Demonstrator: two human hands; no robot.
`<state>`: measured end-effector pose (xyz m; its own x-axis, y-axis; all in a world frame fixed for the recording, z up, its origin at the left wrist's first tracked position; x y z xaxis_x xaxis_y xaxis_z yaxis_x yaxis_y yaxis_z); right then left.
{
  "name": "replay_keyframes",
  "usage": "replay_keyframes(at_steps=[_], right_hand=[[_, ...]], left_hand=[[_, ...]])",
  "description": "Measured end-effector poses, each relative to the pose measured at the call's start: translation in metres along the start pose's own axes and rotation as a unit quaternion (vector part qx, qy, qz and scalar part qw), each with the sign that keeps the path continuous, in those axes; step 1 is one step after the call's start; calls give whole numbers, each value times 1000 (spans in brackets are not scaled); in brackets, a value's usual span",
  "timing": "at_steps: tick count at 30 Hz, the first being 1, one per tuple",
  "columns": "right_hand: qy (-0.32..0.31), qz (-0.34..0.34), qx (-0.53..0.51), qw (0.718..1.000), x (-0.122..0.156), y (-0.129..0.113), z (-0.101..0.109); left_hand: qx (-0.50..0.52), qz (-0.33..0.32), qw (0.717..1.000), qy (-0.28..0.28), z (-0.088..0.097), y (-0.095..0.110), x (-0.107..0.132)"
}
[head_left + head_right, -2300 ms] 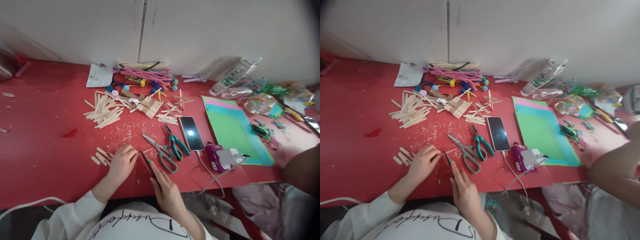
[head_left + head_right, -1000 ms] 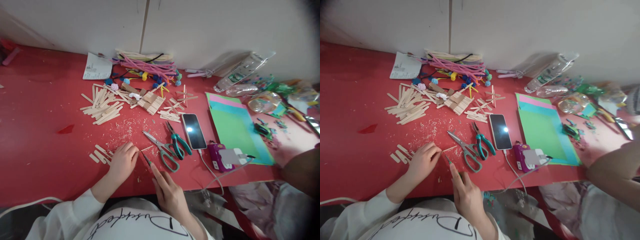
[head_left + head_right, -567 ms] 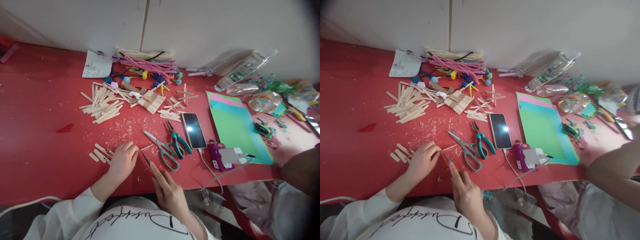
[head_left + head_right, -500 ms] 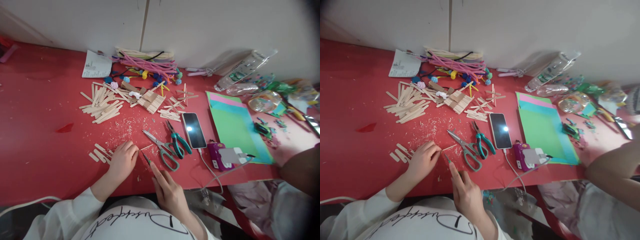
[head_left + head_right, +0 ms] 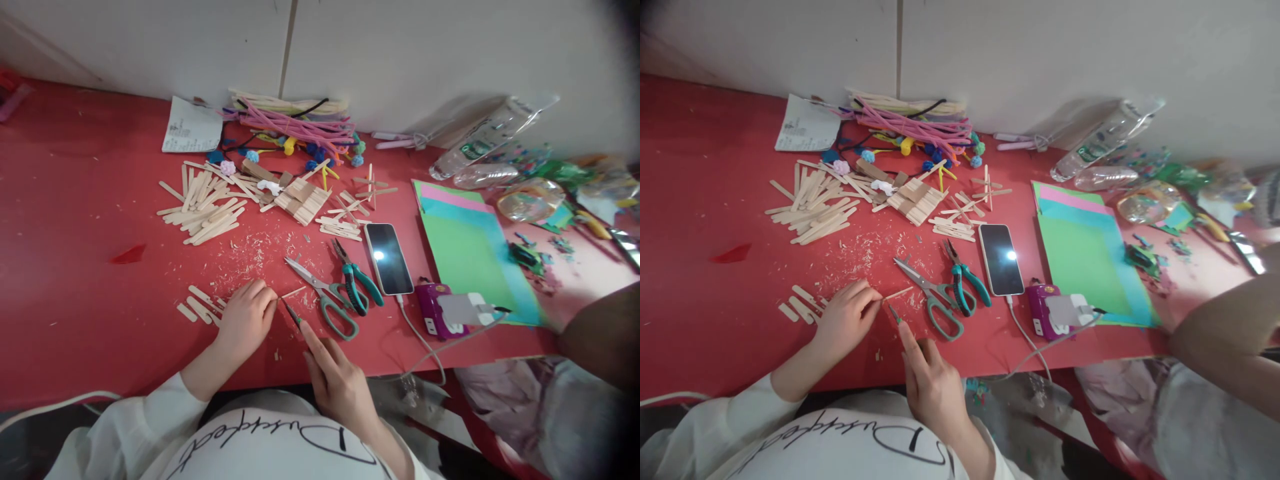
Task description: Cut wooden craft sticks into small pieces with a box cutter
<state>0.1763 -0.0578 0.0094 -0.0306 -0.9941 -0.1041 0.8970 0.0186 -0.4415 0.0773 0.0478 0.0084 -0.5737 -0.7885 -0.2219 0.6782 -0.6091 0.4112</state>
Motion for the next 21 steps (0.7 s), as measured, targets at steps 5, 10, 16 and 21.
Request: replay_keyframes(at_steps=[5, 10, 16, 21], right_hand=[[2, 0, 12, 1000, 2, 1, 0], [-22, 19, 49, 998, 3, -3, -3], [-4, 23, 82, 996, -5, -11, 3], [-24, 39, 81, 996, -8, -16, 3]], left_hand=[[-1, 0, 1000, 1, 1, 1, 1], [-6, -2, 1000, 3, 1, 1, 1], [-10, -5, 1000, -4, -1, 1, -2], [-32, 7, 999, -16, -3, 0, -2]])
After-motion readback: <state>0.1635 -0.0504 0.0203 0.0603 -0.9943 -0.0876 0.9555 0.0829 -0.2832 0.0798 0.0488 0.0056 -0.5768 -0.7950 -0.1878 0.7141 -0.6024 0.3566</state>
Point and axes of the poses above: each hand's wrist, its own x-axis away from the middle knuckle, its own z-axis out of the back of the hand, y = z × x, the point moved 10 cm from there along -x, towards the middle knuckle, and after that the axes turned 7 degrees about -z, right-handed, at the moved point
